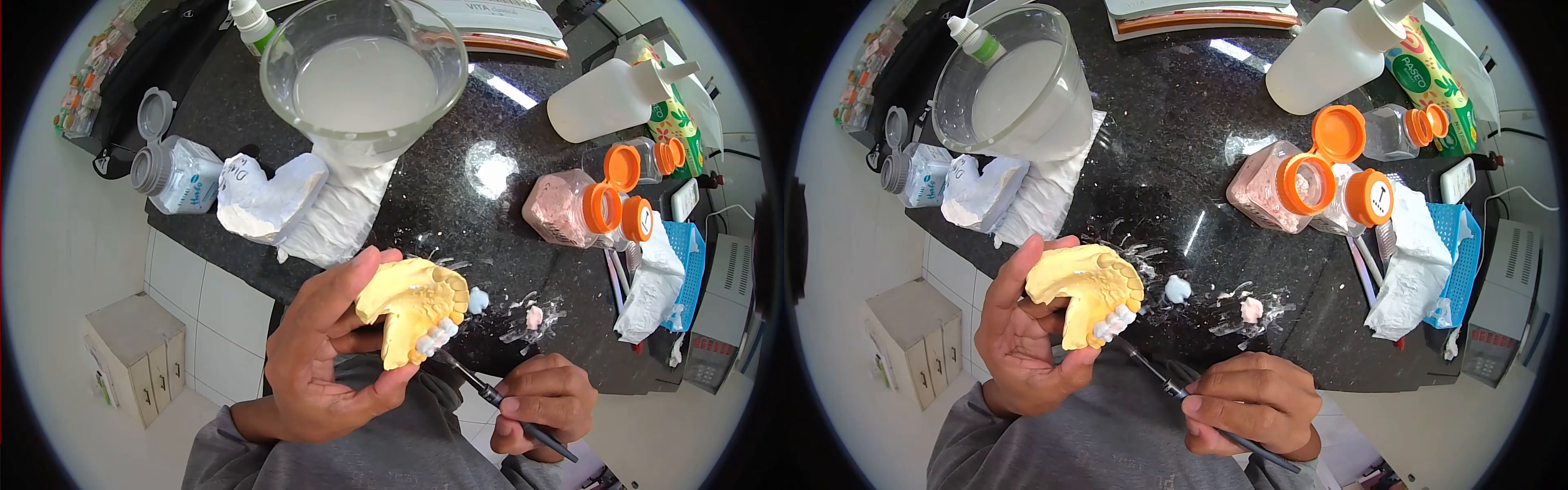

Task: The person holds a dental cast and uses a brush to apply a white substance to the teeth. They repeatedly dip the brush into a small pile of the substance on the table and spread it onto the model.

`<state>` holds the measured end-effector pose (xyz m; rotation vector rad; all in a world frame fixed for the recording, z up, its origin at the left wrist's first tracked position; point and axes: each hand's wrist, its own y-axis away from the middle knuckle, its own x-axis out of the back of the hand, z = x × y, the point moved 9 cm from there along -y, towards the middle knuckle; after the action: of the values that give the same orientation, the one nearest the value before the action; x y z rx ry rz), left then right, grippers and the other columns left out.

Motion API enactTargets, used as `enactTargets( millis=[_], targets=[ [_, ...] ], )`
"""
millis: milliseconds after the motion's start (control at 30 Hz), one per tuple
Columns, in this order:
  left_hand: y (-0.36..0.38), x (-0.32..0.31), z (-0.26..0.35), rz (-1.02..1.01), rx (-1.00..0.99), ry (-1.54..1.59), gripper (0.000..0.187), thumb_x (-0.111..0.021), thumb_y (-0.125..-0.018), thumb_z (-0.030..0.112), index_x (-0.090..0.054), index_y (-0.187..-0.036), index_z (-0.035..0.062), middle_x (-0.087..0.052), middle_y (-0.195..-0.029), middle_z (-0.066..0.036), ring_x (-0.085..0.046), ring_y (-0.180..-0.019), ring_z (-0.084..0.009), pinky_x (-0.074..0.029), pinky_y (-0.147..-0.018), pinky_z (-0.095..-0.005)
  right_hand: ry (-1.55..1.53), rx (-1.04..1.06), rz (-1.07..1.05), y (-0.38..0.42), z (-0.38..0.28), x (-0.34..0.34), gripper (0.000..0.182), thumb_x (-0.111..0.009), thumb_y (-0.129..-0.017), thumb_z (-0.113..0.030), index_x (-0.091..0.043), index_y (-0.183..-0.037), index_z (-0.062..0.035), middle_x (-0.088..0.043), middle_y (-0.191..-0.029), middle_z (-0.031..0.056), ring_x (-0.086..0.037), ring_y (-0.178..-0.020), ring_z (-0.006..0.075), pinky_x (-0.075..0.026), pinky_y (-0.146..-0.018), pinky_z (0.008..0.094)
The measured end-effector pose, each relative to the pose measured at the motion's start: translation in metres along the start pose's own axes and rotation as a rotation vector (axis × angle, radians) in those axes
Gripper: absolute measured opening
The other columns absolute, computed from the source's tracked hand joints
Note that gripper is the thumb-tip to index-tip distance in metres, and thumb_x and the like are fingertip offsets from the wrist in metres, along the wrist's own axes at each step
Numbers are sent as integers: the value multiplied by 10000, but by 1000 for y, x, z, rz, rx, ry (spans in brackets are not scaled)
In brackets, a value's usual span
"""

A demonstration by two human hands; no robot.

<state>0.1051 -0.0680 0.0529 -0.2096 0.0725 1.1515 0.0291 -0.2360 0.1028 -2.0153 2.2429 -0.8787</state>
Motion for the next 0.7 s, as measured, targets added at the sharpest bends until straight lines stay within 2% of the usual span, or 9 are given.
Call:
enactTargets(
  millis=[700],
  targets=[
    [1, 0, 0, -19, -6, -18, 792, -709, -694, -72, -285, -1364, -61, -373, -1328, -276, -498, -1173, -343, -546, -853, -332, -5, 17, 29, 1, 0, 1, 152, -727, -656, -52, -669, -796, -56, -621, -707, 60, -628, -578, 169, -521, -479, 233]
  ],
)
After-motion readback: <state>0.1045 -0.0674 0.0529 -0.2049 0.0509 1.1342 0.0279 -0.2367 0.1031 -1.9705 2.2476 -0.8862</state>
